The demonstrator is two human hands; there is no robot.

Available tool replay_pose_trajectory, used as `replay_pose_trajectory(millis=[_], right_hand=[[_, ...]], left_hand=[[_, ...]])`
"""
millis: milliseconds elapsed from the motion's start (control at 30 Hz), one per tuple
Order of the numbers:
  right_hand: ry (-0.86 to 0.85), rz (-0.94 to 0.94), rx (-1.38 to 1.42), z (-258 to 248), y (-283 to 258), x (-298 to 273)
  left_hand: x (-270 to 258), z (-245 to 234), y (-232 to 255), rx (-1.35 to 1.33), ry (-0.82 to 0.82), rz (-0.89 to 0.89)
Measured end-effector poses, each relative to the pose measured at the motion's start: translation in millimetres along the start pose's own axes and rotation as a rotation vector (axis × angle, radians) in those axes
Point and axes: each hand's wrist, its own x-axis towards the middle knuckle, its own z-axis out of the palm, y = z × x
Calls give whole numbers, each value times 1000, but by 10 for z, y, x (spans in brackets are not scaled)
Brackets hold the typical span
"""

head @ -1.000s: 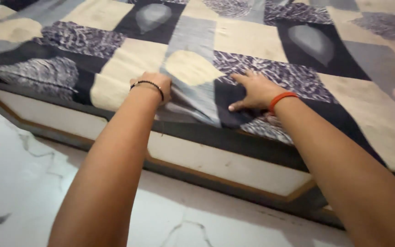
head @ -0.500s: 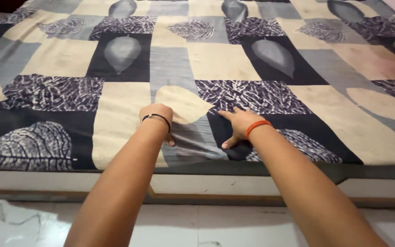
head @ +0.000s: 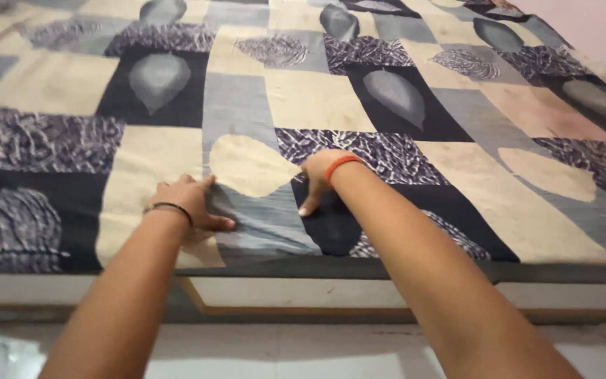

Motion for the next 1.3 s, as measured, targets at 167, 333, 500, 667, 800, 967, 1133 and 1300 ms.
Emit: replay_pose_trajectory(millis=[167, 333, 500, 667, 800, 967, 1133, 1300], right_hand=[[17, 73, -72, 136, -144, -13], [45, 11, -106, 60, -173, 37], [142, 150, -4, 180, -63, 33], [595, 333, 59, 1288, -149, 156], [467, 561, 180, 1269, -111, 252], [446, 892, 463, 881, -1087, 485], [352, 848, 395, 284, -2678, 943], [329, 729, 357, -256, -4047, 1344]], left_hand=[[256, 47, -62, -26, -60, 20], [81, 42, -68, -12, -32, 53], [115, 81, -373, -23, -3, 141], [753, 424, -1520, -132, 141, 224], [1131, 495, -3030, -146, 154, 72], [1311, 329, -4511, -121, 104, -50], [1448, 285, -5680, -103, 148, -67], [1574, 317, -6167, -117, 189, 5]])
